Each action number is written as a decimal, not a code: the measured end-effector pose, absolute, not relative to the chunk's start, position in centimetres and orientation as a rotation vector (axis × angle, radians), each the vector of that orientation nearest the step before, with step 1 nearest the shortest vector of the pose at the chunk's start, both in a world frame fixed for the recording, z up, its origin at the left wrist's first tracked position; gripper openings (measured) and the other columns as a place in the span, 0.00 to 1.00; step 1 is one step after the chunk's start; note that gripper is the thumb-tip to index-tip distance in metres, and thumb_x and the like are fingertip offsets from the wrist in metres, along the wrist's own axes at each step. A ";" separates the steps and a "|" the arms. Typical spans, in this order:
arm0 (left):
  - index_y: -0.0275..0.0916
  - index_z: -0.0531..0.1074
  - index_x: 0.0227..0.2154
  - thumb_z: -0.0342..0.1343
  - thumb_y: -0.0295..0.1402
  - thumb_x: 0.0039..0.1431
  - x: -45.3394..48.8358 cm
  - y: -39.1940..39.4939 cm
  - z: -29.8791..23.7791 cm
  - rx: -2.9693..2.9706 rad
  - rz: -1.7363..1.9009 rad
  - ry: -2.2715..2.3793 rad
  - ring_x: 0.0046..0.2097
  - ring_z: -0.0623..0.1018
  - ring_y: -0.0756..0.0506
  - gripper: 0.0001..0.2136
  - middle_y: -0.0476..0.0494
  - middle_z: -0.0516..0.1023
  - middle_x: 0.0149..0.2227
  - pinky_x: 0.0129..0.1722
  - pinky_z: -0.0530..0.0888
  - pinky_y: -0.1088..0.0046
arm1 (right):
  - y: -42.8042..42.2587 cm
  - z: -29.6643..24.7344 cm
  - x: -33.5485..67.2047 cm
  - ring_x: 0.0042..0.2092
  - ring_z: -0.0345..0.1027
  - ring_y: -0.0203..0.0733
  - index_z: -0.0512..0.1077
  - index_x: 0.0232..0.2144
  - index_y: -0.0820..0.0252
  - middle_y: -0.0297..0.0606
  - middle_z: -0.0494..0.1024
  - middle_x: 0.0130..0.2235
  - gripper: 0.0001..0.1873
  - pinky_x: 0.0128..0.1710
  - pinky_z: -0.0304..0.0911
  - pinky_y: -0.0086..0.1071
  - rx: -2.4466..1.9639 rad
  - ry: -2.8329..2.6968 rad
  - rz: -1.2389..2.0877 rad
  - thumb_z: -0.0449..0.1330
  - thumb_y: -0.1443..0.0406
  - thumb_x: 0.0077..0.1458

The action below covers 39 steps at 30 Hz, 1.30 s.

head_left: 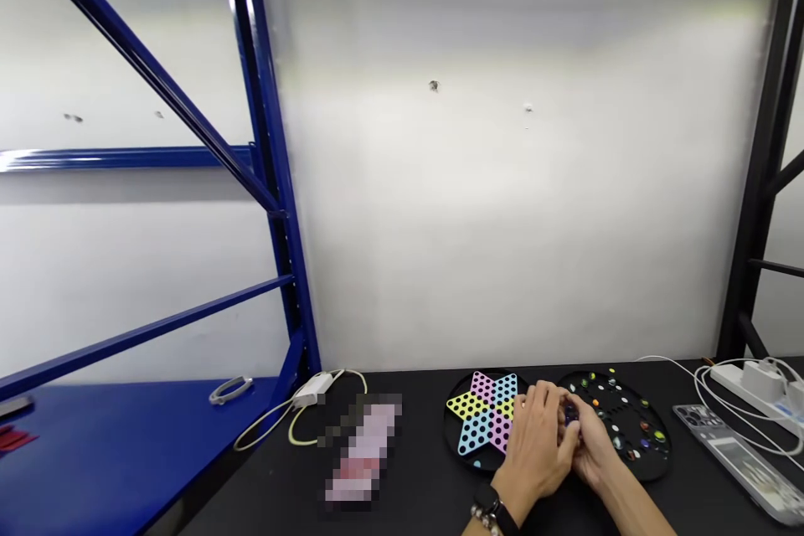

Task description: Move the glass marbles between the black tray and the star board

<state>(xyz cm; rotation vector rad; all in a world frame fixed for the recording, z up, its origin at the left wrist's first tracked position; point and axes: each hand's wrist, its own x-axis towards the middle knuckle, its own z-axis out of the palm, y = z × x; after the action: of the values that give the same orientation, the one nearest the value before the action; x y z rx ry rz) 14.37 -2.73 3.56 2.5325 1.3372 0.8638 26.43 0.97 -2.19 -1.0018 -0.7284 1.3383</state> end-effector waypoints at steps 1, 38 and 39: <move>0.45 0.65 0.51 0.51 0.39 0.64 13.5 -2.8 3.6 2.507 0.872 1.343 0.52 0.69 0.40 0.14 0.45 0.71 0.51 0.55 0.63 0.60 | 1.1 -2.1 27.0 0.17 0.54 0.34 0.65 0.22 0.56 0.29 0.65 0.17 0.21 0.16 0.47 0.27 -1.119 -0.814 1.197 0.56 0.46 0.52; 0.41 0.71 0.44 0.43 0.35 0.66 -0.5 -3.7 1.2 2.274 0.418 2.021 0.49 0.75 0.44 0.13 0.43 0.74 0.47 0.46 0.69 0.70 | -5.4 -2.9 18.2 0.46 0.65 0.50 0.74 0.40 0.56 0.42 0.75 0.44 0.21 0.49 0.60 0.39 -1.050 -2.416 0.266 0.64 0.54 0.44; 0.40 0.71 0.45 0.43 0.38 0.67 -0.2 -3.7 1.2 2.273 0.384 2.042 0.49 0.75 0.42 0.14 0.41 0.74 0.47 0.46 0.69 0.69 | -5.6 -2.9 18.0 0.46 0.66 0.51 0.73 0.41 0.56 0.43 0.74 0.45 0.23 0.48 0.61 0.39 -1.014 -2.409 0.297 0.65 0.53 0.42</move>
<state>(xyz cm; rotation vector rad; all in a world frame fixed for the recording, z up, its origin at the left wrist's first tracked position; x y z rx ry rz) -0.21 -3.70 1.23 2.2728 2.0424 0.3842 18.01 -5.55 -2.89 -1.0141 -2.4089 0.2965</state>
